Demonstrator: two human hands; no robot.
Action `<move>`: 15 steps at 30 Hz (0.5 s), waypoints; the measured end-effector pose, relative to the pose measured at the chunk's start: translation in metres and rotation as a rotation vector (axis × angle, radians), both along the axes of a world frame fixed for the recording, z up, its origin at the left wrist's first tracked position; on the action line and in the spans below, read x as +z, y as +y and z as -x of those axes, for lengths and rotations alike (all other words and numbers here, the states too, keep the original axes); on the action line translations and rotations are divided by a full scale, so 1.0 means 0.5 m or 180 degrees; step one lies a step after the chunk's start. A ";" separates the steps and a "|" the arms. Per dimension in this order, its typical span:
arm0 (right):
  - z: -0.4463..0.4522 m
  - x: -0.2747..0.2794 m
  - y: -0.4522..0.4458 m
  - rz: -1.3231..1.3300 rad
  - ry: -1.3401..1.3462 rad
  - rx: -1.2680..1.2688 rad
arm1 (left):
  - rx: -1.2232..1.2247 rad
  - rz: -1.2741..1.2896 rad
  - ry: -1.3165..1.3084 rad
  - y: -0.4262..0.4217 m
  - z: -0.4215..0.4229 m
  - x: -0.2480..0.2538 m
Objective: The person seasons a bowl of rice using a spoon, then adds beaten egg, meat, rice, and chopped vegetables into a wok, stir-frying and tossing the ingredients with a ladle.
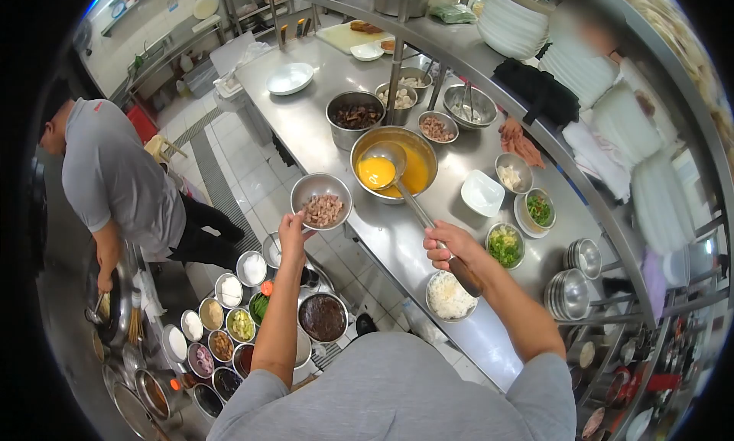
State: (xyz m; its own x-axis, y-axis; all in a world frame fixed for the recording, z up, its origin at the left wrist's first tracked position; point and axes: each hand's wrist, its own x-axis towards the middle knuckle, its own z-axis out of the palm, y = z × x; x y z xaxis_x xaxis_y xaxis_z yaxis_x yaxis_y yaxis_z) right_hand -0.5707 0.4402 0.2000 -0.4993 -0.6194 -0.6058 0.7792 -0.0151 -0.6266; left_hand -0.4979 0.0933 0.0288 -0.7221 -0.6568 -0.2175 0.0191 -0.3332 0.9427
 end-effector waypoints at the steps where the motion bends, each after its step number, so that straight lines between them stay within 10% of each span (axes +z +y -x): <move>1: -0.002 0.000 0.000 0.0049 -0.0045 -0.0037 | 0.0019 -0.0004 0.0031 -0.001 0.001 0.000; 15: -0.022 -0.074 0.021 0.1652 -0.1119 -0.0371 | 0.0149 0.0692 -0.0029 -0.063 0.072 0.034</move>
State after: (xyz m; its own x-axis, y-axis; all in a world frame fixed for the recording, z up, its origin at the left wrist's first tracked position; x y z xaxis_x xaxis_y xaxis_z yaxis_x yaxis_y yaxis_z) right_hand -0.5596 0.4505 0.1628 -0.4070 -0.8301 -0.3812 0.9119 -0.3451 -0.2222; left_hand -0.5340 0.0619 0.0456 -0.6884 -0.7216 -0.0734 0.0209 -0.1210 0.9924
